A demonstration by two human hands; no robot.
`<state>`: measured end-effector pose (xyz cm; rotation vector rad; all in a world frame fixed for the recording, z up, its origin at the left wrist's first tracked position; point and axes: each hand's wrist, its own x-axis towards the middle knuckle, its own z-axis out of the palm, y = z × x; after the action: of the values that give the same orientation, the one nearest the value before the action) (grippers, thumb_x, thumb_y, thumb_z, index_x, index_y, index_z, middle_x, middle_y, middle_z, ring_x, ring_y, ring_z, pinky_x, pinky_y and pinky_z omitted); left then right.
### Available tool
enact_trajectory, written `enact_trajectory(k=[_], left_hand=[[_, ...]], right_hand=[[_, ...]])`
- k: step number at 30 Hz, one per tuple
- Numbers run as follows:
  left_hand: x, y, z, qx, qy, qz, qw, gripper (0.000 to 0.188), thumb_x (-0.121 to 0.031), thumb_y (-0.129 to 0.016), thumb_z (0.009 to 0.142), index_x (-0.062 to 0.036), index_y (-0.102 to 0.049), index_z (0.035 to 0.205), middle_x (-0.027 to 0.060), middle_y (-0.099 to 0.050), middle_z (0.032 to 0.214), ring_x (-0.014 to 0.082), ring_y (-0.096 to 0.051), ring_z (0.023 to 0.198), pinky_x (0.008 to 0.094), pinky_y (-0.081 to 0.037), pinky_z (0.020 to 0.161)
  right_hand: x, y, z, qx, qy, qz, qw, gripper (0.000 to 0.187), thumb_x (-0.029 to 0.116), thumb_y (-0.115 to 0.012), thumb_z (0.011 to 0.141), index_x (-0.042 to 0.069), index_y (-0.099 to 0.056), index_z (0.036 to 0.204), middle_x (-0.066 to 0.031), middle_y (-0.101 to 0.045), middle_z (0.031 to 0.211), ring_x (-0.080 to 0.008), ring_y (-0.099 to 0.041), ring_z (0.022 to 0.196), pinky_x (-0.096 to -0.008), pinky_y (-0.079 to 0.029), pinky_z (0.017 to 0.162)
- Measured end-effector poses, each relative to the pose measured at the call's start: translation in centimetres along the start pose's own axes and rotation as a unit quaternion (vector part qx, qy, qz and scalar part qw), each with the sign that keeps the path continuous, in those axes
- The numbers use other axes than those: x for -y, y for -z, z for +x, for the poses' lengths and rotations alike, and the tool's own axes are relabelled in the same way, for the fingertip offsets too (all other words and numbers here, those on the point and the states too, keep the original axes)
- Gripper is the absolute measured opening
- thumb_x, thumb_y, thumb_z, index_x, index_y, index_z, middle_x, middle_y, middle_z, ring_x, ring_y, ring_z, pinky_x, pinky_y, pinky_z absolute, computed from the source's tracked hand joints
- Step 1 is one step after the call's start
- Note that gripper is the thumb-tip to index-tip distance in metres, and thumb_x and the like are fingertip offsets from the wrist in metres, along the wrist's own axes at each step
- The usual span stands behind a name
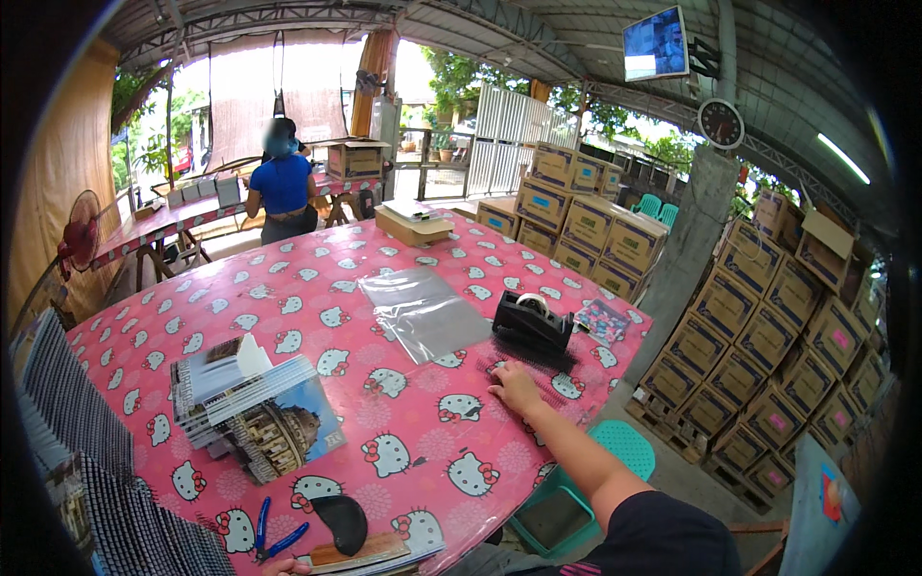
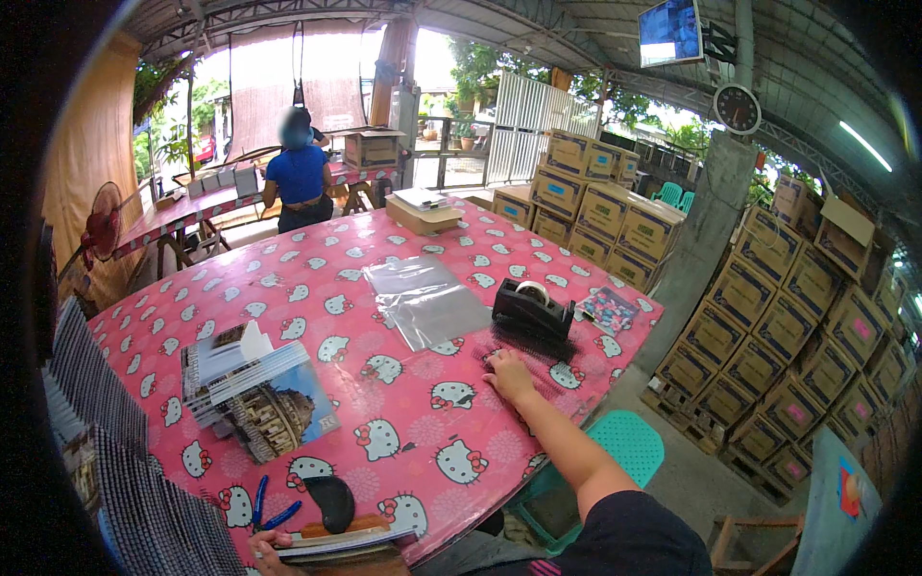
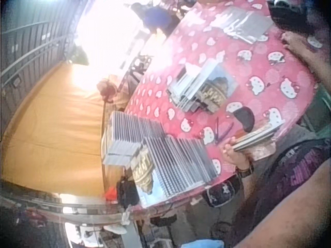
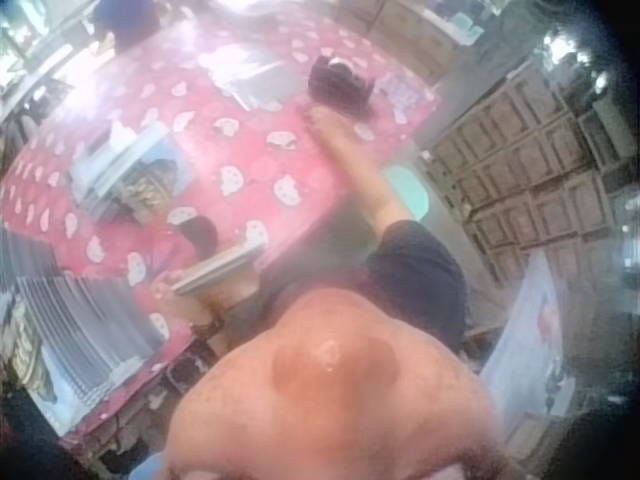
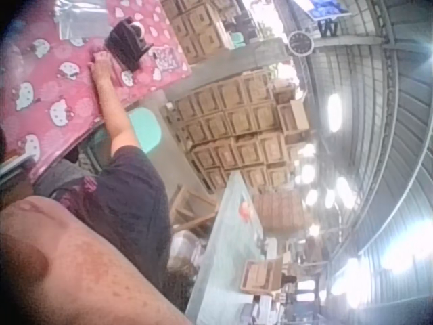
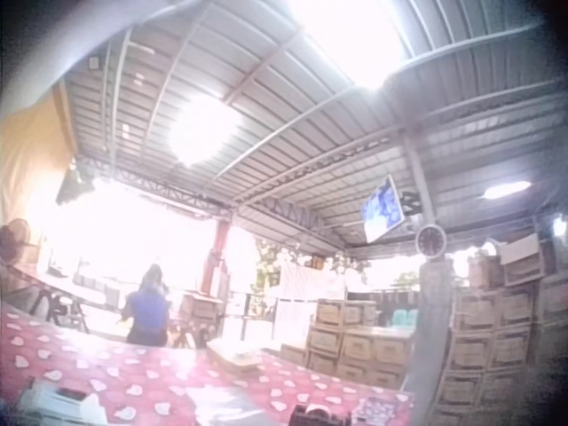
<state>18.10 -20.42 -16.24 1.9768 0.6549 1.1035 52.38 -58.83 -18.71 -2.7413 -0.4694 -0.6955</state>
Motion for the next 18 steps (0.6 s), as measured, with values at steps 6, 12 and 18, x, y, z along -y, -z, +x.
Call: enact_trajectory(k=[6,12,18], left_hand=[[-1.0,0.2,0.0,-0.010,0.037,-0.032,0.999,0.022,-0.028,-0.054,0.082,-0.0071,-0.060,0.087,0.0079,-0.059,0.078,0.0232,-0.060,0.069,0.0348,-0.047,0.059],[-2.3,0.1,0.3,-0.022,0.030,-0.068,0.997,0.020,-0.025,-0.053,0.083,-0.0069,-0.059,0.079,0.0082,-0.060,0.076,0.0245,-0.059,0.067,0.0358,-0.047,0.059],[-0.6,-0.3,-0.1,-0.031,0.049,-0.134,0.989,0.018,-0.023,-0.052,0.084,-0.0084,-0.058,0.076,0.0066,-0.058,0.072,0.0228,-0.058,0.064,0.0345,-0.045,0.057]], right_hand=[[-0.4,-0.7,0.0,-0.011,-0.008,-0.035,0.999,0.029,0.014,-0.071,0.071,0.005,-0.061,0.097,-0.0139,-0.058,0.099,-0.0312,-0.055,0.099,-0.0417,-0.045,0.085],[-0.9,-0.4,0.9,0.035,-0.037,-0.092,0.994,0.029,0.012,-0.069,0.068,0.008,-0.063,0.096,-0.0135,-0.061,0.094,-0.0325,-0.058,0.093,-0.0429,-0.047,0.083],[-0.1,1.8,1.9,-0.022,-0.065,0.009,0.998,0.032,0.005,-0.061,0.070,0.005,-0.059,0.102,-0.0150,-0.060,0.093,-0.0337,-0.059,0.091,-0.0418,-0.048,0.079]])
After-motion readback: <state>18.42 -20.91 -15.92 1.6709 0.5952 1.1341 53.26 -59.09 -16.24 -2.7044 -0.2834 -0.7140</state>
